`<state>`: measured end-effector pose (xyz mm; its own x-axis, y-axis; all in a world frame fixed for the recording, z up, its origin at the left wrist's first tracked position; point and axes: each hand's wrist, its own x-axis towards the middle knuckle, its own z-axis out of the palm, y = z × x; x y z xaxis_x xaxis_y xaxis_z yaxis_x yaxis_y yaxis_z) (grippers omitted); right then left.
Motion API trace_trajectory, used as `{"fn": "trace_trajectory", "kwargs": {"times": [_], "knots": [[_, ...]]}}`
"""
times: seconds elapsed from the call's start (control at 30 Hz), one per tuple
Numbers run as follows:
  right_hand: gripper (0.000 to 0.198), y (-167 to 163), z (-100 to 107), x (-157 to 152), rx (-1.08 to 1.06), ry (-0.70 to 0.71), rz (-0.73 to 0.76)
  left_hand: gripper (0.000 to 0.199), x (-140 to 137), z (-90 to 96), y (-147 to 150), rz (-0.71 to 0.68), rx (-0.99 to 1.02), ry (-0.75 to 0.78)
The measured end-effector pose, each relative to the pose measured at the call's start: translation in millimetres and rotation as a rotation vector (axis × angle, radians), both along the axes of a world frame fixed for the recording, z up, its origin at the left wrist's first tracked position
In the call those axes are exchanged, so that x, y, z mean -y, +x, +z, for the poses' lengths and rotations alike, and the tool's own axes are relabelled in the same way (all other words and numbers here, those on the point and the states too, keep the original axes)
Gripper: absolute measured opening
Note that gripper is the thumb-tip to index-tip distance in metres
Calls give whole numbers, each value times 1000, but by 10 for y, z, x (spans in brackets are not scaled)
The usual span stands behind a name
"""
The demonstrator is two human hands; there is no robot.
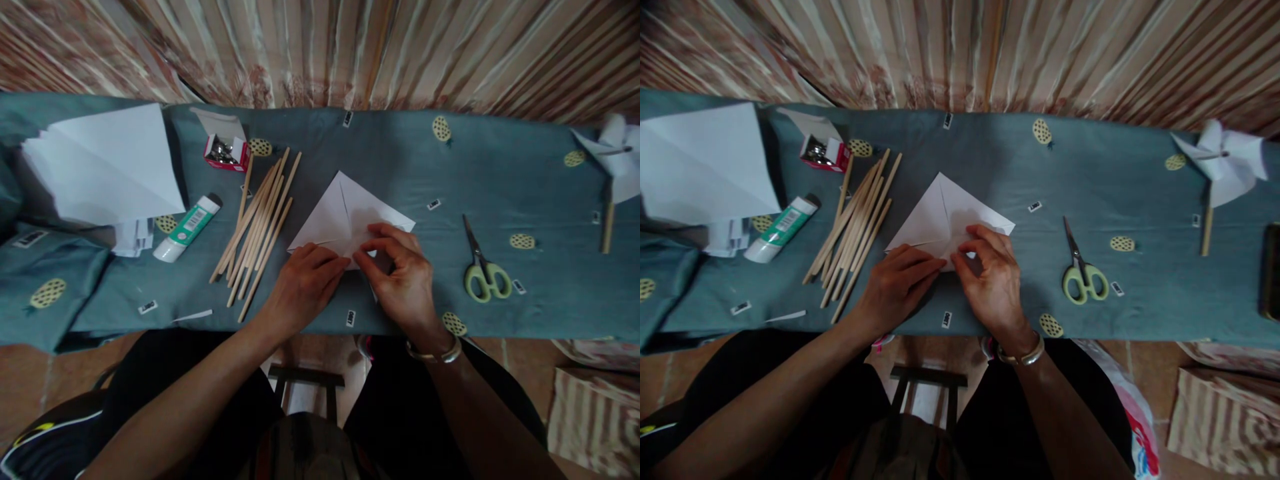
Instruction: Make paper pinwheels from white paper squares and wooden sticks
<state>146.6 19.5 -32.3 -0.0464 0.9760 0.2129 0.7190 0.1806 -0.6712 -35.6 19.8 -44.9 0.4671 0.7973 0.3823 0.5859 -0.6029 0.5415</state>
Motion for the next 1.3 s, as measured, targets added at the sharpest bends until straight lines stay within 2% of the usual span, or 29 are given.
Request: {"fn": "trace_trajectory", "kwargs": {"times": [1.3], "knots": [[17, 3, 17, 29, 98, 51, 84, 16, 4, 13, -11, -2, -13, -8]]}}
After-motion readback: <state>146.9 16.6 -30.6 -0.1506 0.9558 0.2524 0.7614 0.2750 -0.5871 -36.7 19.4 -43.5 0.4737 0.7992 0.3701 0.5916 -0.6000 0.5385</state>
